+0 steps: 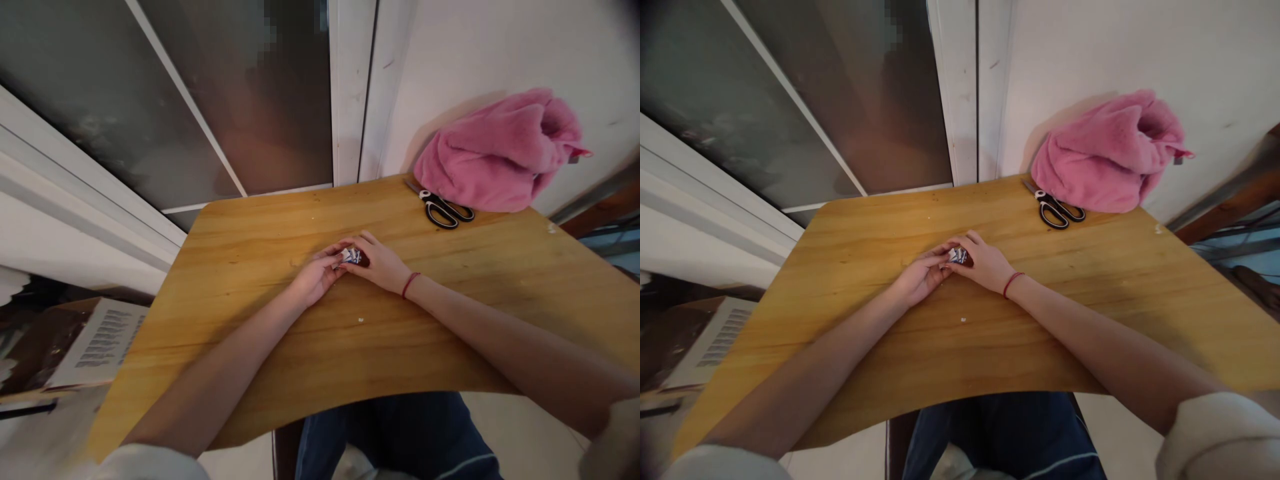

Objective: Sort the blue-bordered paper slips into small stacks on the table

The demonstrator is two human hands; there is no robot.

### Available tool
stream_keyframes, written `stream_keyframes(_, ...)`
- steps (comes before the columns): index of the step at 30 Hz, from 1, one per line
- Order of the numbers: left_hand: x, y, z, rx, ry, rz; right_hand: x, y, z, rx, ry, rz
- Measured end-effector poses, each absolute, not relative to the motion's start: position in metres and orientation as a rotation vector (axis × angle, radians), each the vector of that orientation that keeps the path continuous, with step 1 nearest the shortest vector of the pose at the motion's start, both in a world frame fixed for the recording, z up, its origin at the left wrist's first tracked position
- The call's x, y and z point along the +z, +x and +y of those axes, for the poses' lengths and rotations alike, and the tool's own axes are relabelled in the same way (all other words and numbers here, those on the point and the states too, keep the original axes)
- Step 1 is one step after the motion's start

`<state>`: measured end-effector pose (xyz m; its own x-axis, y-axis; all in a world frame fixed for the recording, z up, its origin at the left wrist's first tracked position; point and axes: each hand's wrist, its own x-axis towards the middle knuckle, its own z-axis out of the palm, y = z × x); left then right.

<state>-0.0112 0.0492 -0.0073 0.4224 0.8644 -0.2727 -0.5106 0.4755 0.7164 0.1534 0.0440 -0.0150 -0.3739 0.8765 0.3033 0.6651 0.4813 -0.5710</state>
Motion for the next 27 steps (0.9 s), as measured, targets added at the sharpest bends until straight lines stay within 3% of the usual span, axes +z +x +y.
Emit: stream_keyframes(27, -0.007, -0.0116, 0.0519, 0.902, 0.435, 0.691, -0.0147, 0.157, 0.046, 0.473, -1.079, -2.028)
